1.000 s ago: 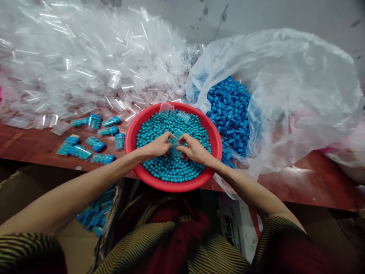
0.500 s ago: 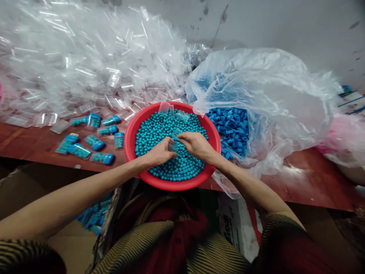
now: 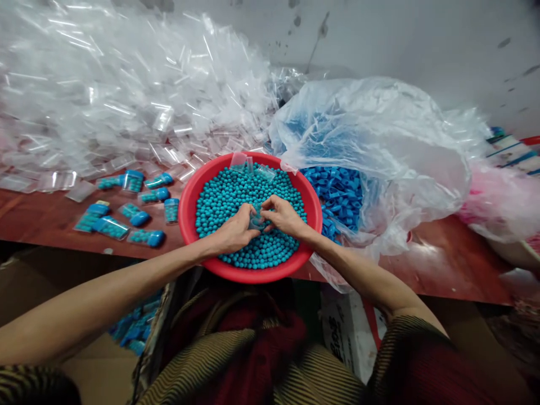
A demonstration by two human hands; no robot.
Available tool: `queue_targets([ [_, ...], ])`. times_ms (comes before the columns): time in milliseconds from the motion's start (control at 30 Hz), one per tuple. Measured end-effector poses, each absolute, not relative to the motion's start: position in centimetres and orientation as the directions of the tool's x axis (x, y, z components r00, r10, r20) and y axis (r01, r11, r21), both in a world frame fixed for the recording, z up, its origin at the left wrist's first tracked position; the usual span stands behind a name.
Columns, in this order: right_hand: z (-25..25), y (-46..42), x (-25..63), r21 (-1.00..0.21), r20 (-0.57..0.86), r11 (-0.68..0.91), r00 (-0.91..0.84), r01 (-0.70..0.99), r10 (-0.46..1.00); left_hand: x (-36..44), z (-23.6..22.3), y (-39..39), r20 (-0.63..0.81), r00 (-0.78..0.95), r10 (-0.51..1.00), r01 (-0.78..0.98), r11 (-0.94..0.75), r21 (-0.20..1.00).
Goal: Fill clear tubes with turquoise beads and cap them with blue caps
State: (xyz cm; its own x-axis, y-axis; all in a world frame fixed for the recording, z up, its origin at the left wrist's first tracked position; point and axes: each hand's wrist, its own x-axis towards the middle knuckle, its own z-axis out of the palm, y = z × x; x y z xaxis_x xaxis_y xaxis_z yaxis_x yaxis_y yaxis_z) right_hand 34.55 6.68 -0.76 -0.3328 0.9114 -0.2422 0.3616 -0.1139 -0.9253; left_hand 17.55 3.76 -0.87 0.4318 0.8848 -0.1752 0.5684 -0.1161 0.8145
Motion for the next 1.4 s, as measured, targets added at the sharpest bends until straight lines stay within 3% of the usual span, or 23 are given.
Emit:
queue_targets([
  [100,-0.7,5.9,34.5,-0.919,-0.326,-0.2,-0.371,0.34,0.87,17.3,-1.0,4.3,-0.223,0.424,0.878,0.578,-0.073,0.813],
  [167,0.0,6.0,34.6,-0.869,-0.281,-0.029,-0.444,0.493,0.851,17.2,-0.9,4.7,-0.229,0.463,0.856,0.634,-0.139,0.761],
  [233,0.9,6.8,34.6,-0.7,-0.178,0.235,-0.484,0.674,0.857,17.4,-0.9,4.8,-0.229,0.496,0.837,0.726,-0.255,0.639],
  [300,1.7,8.4,34.4,-0.44,-0.041,0.394,-0.456,0.807,0.889,17.7,-0.7,4.7,-0.24,0.509,0.827,0.792,-0.34,0.507],
  [400,2.2,11.7,33.8,-0.135,0.066,0.388,-0.383,0.912,0.922,18.0,-0.7,4.3,-0.266,0.504,0.822,0.825,-0.367,0.429],
  [467,1.9,13.6,33.6,-0.068,0.028,0.391,-0.39,0.918,0.92,17.9,-0.7,4.0,-0.251,0.492,0.834,0.824,-0.353,0.443],
  [533,1.4,14.5,34.0,-0.132,0.013,0.391,-0.393,0.911,0.92,17.7,-0.8,3.7,-0.203,0.477,0.855,0.796,-0.323,0.511],
  [633,0.7,13.9,35.1,-0.469,0.053,0.332,-0.349,0.819,0.936,17.4,-0.7,3.9,-0.13,0.42,0.898,0.675,-0.214,0.707],
  [733,0.3,11.9,35.9,-0.865,-0.046,0.122,-0.319,0.487,0.947,17.4,-0.4,4.7,-0.167,0.345,0.924,0.458,-0.01,0.889],
  [800,0.1,10.6,36.0,-0.974,-0.148,-0.07,-0.371,0.215,0.917,17.7,0.0,5.1,-0.187,0.344,0.92,0.279,0.09,0.956],
  [867,0.0,9.6,35.8,-0.981,-0.186,-0.193,-0.434,0.029,0.882,18.1,0.5,5.2,-0.184,0.359,0.915,0.131,0.146,0.981],
  [933,0.1,9.1,35.6,-0.976,-0.174,-0.214,-0.472,-0.033,0.864,18.2,0.9,5.0,-0.185,0.36,0.914,0.06,0.176,0.983],
  [1167,0.0,8.3,35.2,-0.997,-0.069,-0.047,-0.458,0.058,0.886,17.6,1.4,4.7,-0.075,0.33,0.941,0.189,0.012,0.982],
  [1400,-0.4,7.4,34.6,-0.994,-0.1,-0.074,-0.44,0.076,0.893,17.8,1.8,5.2,-0.116,0.329,0.937,0.115,0.082,0.99],
])
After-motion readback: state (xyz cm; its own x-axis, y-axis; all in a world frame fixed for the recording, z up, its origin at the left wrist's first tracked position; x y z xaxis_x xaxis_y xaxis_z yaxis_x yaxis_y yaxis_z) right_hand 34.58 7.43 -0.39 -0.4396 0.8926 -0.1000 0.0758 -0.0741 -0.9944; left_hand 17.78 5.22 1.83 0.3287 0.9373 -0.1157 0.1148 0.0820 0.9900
